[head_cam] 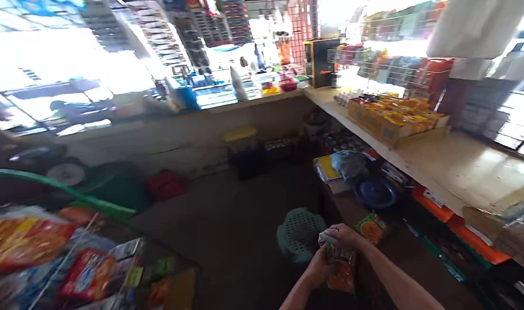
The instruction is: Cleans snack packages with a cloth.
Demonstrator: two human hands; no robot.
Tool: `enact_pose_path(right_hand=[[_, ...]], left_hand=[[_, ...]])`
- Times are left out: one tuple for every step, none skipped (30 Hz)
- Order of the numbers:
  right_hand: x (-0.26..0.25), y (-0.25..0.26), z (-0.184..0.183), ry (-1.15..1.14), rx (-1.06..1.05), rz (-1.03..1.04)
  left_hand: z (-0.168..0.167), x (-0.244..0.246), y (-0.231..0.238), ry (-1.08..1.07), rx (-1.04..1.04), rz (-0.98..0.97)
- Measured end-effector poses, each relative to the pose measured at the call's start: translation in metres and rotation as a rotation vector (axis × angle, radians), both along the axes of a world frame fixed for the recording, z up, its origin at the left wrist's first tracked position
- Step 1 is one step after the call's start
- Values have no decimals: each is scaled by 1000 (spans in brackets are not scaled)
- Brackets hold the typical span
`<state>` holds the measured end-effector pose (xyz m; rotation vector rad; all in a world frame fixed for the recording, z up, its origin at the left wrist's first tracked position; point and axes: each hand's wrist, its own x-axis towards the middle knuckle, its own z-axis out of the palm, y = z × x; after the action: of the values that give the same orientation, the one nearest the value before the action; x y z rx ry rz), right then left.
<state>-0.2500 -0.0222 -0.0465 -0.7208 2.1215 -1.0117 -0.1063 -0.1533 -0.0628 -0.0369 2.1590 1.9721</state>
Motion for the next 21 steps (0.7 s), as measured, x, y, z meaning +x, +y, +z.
enact_pose_path(right_hand=[[-5,-7,-2,-13,24,-12],[-6,-10,0,23,31,-48],[-3,-12,9,79,12,-97],[6,-15,22,144,-44,-148],[18,-18,37,215,-133,-169],[34,-23,49,290,-248,-130],[51,-29,57,368,-348,-32],[68,-37,59,434,-401,95],[82,-45,54,491,-408,209],[91,-53,44,527,-385,281],[94,-58,33,525,-364,279],[90,-59,28,455,-335,211],[80,-58,26,350,-293,116],[70,-55,26,278,-256,9],[63,-51,28,259,-242,-71],[62,-48,36,263,-274,-117],[67,-47,45,286,-336,-121],[76,-49,53,328,-383,-70],[90,-54,56,371,-391,10],[106,-61,53,451,-385,73],[123,-69,43,573,-396,91]], left_hand=[[-2,11,-8,14,7,69],[-4,21,-16,33,36,160],[-5,31,-24,47,81,263],[-6,40,-30,52,137,361],[-6,46,-35,49,193,451],[-6,51,-39,42,235,531],[-5,56,-40,42,259,585],[-1,59,-40,46,271,611],[5,63,-37,55,275,617],[12,66,-33,65,258,614],[17,69,-30,59,237,593],[19,73,-31,47,213,553],[17,75,-32,31,198,548],[13,78,-31,18,215,583],[12,82,-30,14,267,655],[15,82,-30,21,339,750],[20,79,-30,24,422,841],[24,74,-29,26,509,908],[30,70,-25,35,586,955],[36,65,-19,49,636,1002],[44,60,-12,53,678,1057]])
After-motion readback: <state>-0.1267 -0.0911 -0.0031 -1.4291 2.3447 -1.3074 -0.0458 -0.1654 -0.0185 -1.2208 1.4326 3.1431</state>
